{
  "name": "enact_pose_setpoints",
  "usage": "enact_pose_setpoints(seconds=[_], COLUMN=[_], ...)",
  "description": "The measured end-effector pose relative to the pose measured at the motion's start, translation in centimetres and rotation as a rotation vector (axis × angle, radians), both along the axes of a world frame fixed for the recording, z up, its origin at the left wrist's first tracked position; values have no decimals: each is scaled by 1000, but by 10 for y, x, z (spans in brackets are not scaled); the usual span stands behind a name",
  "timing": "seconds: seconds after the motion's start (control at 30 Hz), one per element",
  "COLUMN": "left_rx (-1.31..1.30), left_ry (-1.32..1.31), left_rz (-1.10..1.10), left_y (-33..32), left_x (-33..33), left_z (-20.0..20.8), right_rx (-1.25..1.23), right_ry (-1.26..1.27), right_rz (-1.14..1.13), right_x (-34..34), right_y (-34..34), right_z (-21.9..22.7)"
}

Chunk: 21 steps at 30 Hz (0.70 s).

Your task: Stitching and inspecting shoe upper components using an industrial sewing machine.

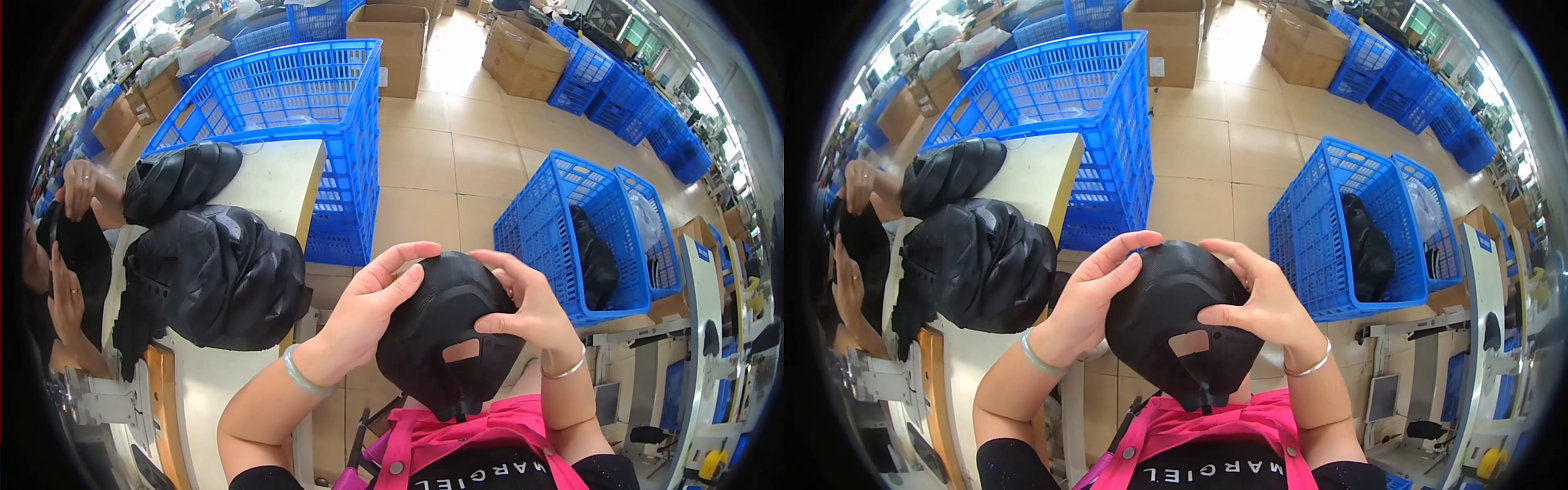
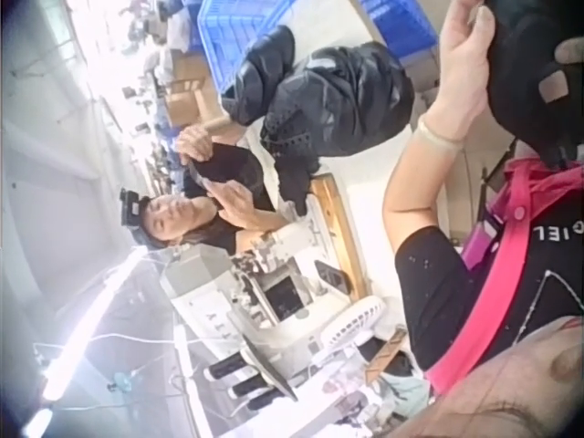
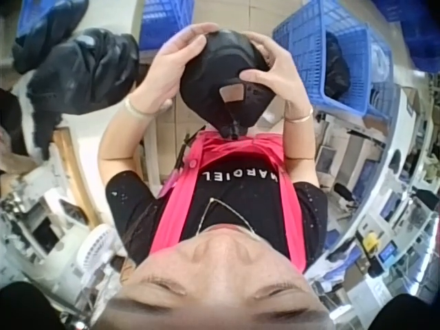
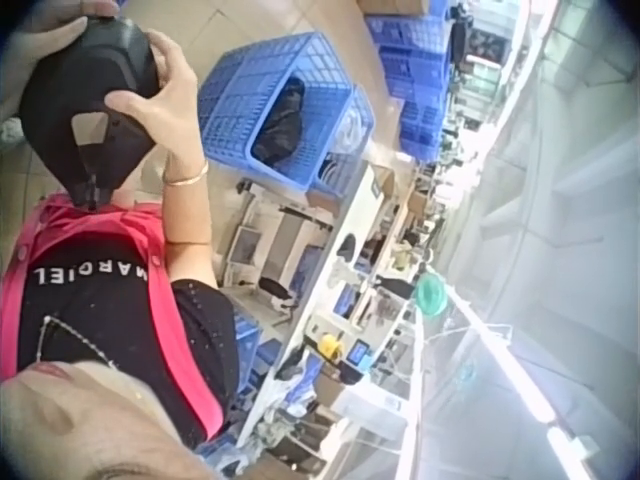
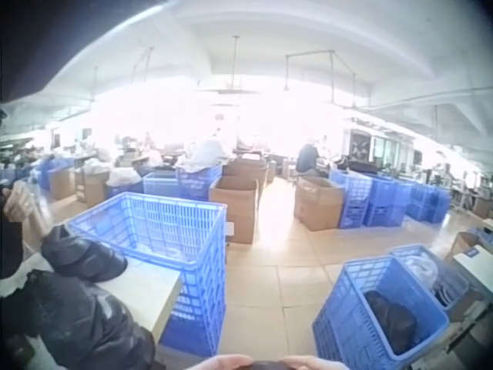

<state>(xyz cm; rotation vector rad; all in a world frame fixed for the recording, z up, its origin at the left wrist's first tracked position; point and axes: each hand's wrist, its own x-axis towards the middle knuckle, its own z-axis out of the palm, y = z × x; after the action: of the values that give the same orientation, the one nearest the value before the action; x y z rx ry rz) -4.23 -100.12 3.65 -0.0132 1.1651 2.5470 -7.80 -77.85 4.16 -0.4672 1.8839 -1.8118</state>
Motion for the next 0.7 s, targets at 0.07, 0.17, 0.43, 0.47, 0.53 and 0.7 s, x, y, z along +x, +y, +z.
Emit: enact_pose_setpoints(seconds=[0.07,0.17,0.43,0.47,0.53,0.7], left_rx=[-33,-46,-21,-22,15,29], left_ry=[-23,-12,11,10,6,6], left_rz=[3,-18,-12,-11,-17,-5], left_y=[1,0,-2,-3,-5,-7], left_x=[-2,-5,-8,-8,-9,-11], left_z=[-6,-16,-27,-28,-29,-35], right_rx=[-77,-168,-134,-135,-112,-96], right_ry=[-19,-146,-60,-61,-35,-19], right_rz=[5,-4,-36,-35,-63,-81], right_x=[-4,-6,3,5,8,11], right_y=[0,-1,-5,-6,-9,-10], right_z=[-13,-19,-17,-15,-11,-10])
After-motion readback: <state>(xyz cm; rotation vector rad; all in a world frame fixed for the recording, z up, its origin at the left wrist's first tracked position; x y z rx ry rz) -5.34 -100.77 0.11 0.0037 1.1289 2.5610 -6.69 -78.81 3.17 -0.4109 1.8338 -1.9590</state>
